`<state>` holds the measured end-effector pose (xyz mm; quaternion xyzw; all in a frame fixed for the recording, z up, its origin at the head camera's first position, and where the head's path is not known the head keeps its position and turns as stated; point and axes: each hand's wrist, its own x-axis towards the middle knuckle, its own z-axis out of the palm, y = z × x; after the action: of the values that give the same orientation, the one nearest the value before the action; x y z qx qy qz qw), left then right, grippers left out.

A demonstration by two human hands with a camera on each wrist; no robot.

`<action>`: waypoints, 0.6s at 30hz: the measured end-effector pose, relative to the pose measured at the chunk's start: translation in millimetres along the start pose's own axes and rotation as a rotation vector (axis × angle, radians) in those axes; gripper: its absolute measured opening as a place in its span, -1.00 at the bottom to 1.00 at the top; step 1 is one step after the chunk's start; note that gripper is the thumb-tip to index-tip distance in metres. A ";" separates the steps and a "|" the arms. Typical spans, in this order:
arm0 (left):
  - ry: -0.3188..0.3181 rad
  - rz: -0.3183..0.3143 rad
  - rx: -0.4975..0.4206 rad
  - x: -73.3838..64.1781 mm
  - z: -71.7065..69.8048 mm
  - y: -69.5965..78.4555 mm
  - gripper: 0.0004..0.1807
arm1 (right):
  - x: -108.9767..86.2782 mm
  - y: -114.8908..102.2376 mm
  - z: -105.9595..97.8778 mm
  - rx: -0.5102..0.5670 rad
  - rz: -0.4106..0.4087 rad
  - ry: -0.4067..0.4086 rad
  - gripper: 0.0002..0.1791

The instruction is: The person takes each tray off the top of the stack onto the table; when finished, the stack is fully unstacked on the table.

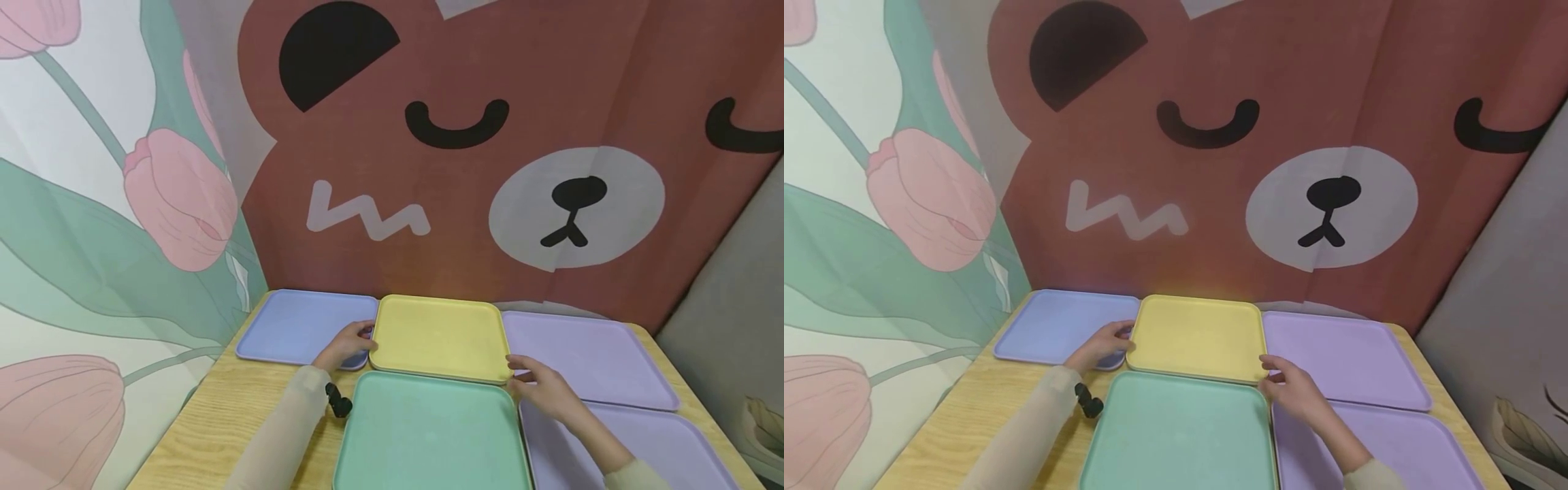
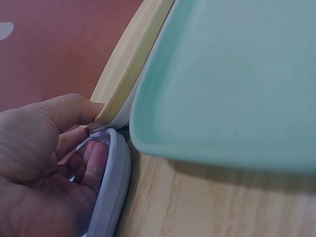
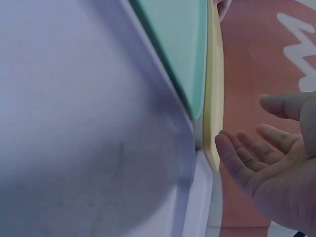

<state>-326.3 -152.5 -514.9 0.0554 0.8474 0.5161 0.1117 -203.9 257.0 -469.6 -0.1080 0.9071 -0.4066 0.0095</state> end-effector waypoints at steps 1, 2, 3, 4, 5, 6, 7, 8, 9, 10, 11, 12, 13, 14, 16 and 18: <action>0.001 -0.001 -0.004 -0.4 0.0 0.0 -0.26 | 3.6 2.9 0.3 -0.004 -0.009 0.006 -0.45; 0.003 0.002 -0.006 -0.6 -0.3 0.2 -0.26 | 7.2 5.9 0.4 -0.006 -0.009 0.011 -0.45; 0.003 0.003 -0.010 -0.6 -0.5 0.2 -0.26 | 10.9 8.7 0.4 -0.009 -0.006 0.019 -0.44; 0.003 0.003 -0.012 -0.6 -0.3 -0.1 -0.26 | 14.3 11.9 0.8 -0.013 -0.004 0.029 -0.44; 0.003 0.002 -0.014 -0.6 -0.3 -0.3 -0.25 | 17.7 15.1 1.0 -0.018 -0.001 0.037 -0.44; 0.003 0.003 -0.014 -0.4 -0.2 -0.6 -0.25 | 21.1 18.1 1.1 -0.026 -0.004 0.045 -0.44; 0.005 0.002 -0.014 -0.2 -0.2 -0.8 -0.26 | 24.5 20.8 1.3 -0.037 -0.008 0.056 -0.44; 0.003 0.002 -0.011 0.0 -0.2 -0.8 -0.26 | 28.0 23.5 1.6 -0.049 -0.008 0.069 -0.43; 0.003 -0.002 -0.010 0.2 -0.2 -1.0 -0.26 | 31.5 25.9 1.8 -0.061 -0.015 0.081 -0.43; 0.002 -0.005 -0.007 0.6 -0.3 -1.1 -0.26 | 34.7 27.7 1.9 -0.074 -0.023 0.088 -0.43; 0.002 -0.005 0.000 1.0 -0.4 -1.3 -0.26 | 37.9 29.5 1.9 -0.089 -0.032 0.095 -0.43; 0.003 -0.005 0.006 1.4 -0.4 -1.6 -0.26 | 41.2 30.8 1.8 -0.104 -0.042 0.099 -0.42; 0.003 -0.006 0.009 1.9 -0.4 -2.0 -0.27 | 44.1 32.1 1.9 -0.115 -0.047 0.104 -0.42; 0.003 -0.006 0.010 2.4 -0.4 -2.6 -0.27 | 46.9 33.2 2.1 -0.127 -0.050 0.108 -0.42; 0.005 -0.003 0.009 3.6 -0.2 -3.7 -0.27 | 51.7 34.7 2.2 -0.144 -0.055 0.111 -0.41; 0.010 0.000 0.007 4.2 0.1 -4.5 -0.26 | 55.8 36.0 2.1 -0.156 -0.060 0.110 -0.40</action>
<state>-330.3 -153.7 -519.5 0.0534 0.8498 0.5132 0.1074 -265.0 267.3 -493.7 -0.1132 0.9315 -0.3402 -0.0607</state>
